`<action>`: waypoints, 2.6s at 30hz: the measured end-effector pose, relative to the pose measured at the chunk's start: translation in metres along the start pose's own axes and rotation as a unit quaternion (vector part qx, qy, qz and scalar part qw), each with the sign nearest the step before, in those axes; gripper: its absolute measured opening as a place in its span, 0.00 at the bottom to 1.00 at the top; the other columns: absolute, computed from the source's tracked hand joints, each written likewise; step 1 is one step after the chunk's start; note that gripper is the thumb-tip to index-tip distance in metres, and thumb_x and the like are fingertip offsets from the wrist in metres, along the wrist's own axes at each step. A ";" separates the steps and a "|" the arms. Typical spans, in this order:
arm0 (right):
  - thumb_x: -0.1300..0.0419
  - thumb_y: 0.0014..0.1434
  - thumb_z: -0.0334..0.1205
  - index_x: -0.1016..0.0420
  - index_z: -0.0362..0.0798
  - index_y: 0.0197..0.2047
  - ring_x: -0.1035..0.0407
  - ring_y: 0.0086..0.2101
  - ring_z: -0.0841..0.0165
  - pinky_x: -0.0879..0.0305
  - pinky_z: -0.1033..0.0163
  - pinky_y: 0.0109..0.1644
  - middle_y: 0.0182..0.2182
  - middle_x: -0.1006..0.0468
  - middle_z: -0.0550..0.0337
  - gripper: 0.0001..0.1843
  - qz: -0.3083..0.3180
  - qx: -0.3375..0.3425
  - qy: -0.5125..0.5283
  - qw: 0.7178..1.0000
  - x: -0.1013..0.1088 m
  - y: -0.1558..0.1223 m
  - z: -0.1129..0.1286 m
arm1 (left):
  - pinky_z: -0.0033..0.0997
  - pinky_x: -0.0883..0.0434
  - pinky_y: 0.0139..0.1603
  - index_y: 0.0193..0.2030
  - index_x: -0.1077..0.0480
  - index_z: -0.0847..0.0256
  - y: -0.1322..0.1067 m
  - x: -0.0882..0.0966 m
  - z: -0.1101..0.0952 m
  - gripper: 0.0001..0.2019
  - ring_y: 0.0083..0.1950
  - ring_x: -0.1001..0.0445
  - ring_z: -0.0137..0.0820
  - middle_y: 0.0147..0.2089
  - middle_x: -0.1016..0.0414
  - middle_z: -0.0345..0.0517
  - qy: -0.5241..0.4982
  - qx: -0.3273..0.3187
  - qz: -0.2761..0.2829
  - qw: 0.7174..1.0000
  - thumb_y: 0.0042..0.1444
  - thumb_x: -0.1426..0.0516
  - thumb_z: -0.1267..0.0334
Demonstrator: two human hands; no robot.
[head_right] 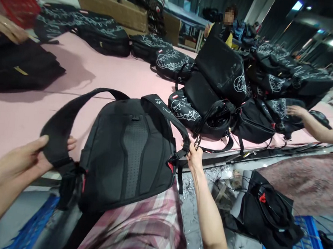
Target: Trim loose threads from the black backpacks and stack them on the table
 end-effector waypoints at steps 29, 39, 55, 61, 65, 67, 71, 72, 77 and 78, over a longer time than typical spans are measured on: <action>0.40 0.49 0.55 0.29 0.47 0.37 0.55 0.13 0.81 0.55 0.71 0.14 0.23 0.28 0.63 0.20 0.036 -0.026 -0.044 0.998 -0.040 -0.029 0.011 | 0.30 0.34 0.42 0.32 0.26 0.61 -0.079 -0.203 0.073 0.06 0.38 0.29 0.32 0.35 0.26 0.43 0.164 -0.248 0.395 0.869 0.48 0.44 0.66; 0.50 0.60 0.47 0.31 0.48 0.42 0.31 0.34 0.62 0.40 0.60 0.38 0.34 0.25 0.54 0.13 -0.039 0.203 -0.577 0.790 0.014 -0.106 0.047 | 0.27 0.40 0.30 0.19 0.30 0.61 -0.090 -0.213 0.074 0.09 0.28 0.35 0.27 0.24 0.34 0.38 0.147 -0.263 0.303 0.904 0.44 0.39 0.62; 0.49 0.61 0.43 0.27 0.46 0.35 0.33 0.30 0.68 0.44 0.65 0.34 0.28 0.25 0.57 0.12 -0.030 0.284 -0.614 0.735 0.000 -0.114 0.040 | 0.28 0.37 0.36 0.23 0.25 0.61 -0.100 -0.214 0.086 0.07 0.32 0.33 0.28 0.27 0.30 0.41 0.200 -0.405 0.246 0.858 0.51 0.42 0.67; 0.46 0.58 0.46 0.28 0.46 0.32 0.33 0.25 0.70 0.41 0.67 0.30 0.25 0.25 0.62 0.13 -0.034 0.139 -0.458 0.877 0.012 -0.109 0.035 | 0.27 0.38 0.34 0.23 0.25 0.61 -0.099 -0.213 0.086 0.06 0.31 0.33 0.28 0.27 0.30 0.40 0.197 -0.396 0.256 0.859 0.49 0.40 0.65; 0.45 0.57 0.46 0.26 0.46 0.35 0.31 0.30 0.67 0.40 0.65 0.35 0.29 0.23 0.59 0.12 -0.048 0.179 -0.504 0.844 0.008 -0.111 0.038 | 0.27 0.38 0.35 0.24 0.25 0.61 -0.098 -0.214 0.087 0.06 0.32 0.33 0.27 0.27 0.31 0.40 0.199 -0.393 0.264 0.858 0.50 0.41 0.65; 0.45 0.57 0.44 0.26 0.47 0.35 0.31 0.33 0.66 0.41 0.64 0.38 0.31 0.23 0.57 0.11 -0.044 0.204 -0.532 0.821 0.004 -0.111 0.039 | 0.26 0.38 0.35 0.23 0.26 0.61 -0.098 -0.213 0.086 0.08 0.32 0.33 0.27 0.27 0.31 0.40 0.202 -0.392 0.260 0.859 0.51 0.42 0.65; 0.45 0.56 0.44 0.28 0.46 0.31 0.34 0.28 0.69 0.41 0.66 0.32 0.26 0.26 0.60 0.11 -0.005 0.146 -0.400 0.905 0.004 -0.105 0.036 | 0.25 0.39 0.33 0.21 0.29 0.63 -0.097 -0.212 0.082 0.10 0.31 0.34 0.27 0.27 0.32 0.40 0.215 -0.347 0.291 0.865 0.51 0.43 0.62; 0.45 0.56 0.44 0.28 0.46 0.30 0.35 0.27 0.70 0.40 0.67 0.32 0.25 0.27 0.61 0.11 -0.004 0.131 -0.346 0.929 0.005 -0.102 0.034 | 0.25 0.40 0.31 0.21 0.29 0.63 -0.095 -0.212 0.081 0.11 0.30 0.35 0.26 0.26 0.33 0.39 0.222 -0.321 0.312 0.866 0.50 0.43 0.61; 0.36 0.46 0.43 0.28 0.47 0.41 0.35 0.31 0.69 0.39 0.65 0.37 0.32 0.26 0.61 0.17 -0.024 0.112 -0.275 0.955 0.000 -0.085 0.022 | 0.24 0.44 0.23 0.19 0.32 0.65 -0.082 -0.217 0.072 0.22 0.21 0.41 0.25 0.16 0.40 0.37 0.248 -0.152 0.401 0.869 0.54 0.51 0.50; 0.36 0.45 0.43 0.28 0.47 0.42 0.35 0.31 0.69 0.39 0.65 0.36 0.33 0.26 0.61 0.19 -0.016 0.102 -0.275 0.956 -0.003 -0.081 0.019 | 0.24 0.45 0.22 0.19 0.32 0.65 -0.080 -0.219 0.070 0.22 0.20 0.41 0.24 0.15 0.41 0.36 0.254 -0.136 0.407 0.867 0.53 0.51 0.49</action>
Point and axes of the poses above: each hand's wrist, its own y-axis towards the middle knuckle, its own x-axis out of the back of the hand, z = x × y, the point moved 2 cm from there along y, towards the middle knuckle
